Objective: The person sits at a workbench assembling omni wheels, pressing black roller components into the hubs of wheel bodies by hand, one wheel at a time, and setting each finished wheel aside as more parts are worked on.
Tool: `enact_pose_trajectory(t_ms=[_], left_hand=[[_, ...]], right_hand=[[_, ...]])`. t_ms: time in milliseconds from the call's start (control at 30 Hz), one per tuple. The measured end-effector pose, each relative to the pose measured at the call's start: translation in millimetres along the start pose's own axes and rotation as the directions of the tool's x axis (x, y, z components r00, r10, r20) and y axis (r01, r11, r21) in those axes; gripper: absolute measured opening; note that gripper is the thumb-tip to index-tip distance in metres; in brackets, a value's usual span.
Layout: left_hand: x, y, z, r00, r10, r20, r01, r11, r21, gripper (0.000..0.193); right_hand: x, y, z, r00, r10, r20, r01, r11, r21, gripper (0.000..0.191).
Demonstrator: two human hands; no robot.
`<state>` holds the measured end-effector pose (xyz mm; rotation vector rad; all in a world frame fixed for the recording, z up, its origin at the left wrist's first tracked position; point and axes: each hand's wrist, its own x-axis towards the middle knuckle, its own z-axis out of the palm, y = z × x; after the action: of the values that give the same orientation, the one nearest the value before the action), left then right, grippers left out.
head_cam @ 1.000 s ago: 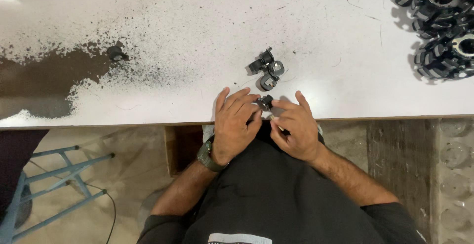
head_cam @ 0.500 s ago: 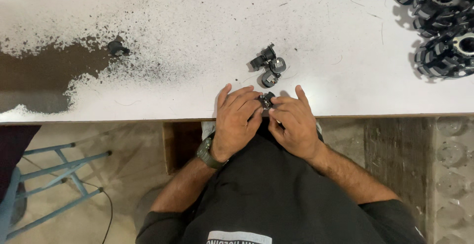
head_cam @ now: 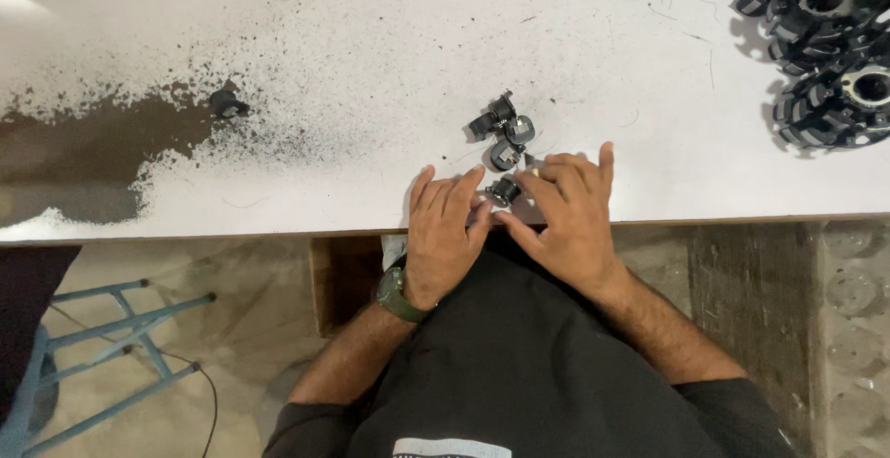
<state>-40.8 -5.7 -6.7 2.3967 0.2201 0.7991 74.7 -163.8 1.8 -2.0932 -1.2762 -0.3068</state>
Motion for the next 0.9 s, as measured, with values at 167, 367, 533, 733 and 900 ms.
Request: enact_pose_trajectory(t_ms=[167, 367, 533, 733, 900], left_hand=[[3.3, 3.3, -6.8, 0.996, 0.045, -0.075, -0.041, 0.998, 0.057, 0.019], [4.8, 4.7, -17.7, 0.995, 0.09, -0.052, -0.087, 0.994, 0.065, 0.017], [7.2, 4.0, -18.9, 0.971, 0.238, 0.006, -0.236, 0.959, 0.156, 0.017], [18.2, 7.2, -25.9, 0.976, 0.197, 0.091, -0.198, 0.98, -0.005, 0.016], [36.2, 2.6, -40.4, 0.955, -0.074, 0.287, 0.139, 0.967, -0.213, 0.01]], right_hand=[[1.2, -1.0, 6.5, 1.0, 0.001, 0.006, -0.001, 1.0, -0.022, 0.039], [-3.0, -1.2, 6.7, 1.0, -0.002, 0.001, 0.002, 1.0, 0.011, 0.035], [-1.7, -0.5, 6.7, 1.0, 0.007, 0.0, -0.007, 1.0, 0.022, 0.035], [3.8, 4.0, 0.5, 0.991, -0.078, 0.11, 0.076, 0.997, 0.024, 0.042], [7.8, 4.9, -3.8, 0.985, -0.124, 0.118, 0.121, 0.992, 0.031, 0.044]])
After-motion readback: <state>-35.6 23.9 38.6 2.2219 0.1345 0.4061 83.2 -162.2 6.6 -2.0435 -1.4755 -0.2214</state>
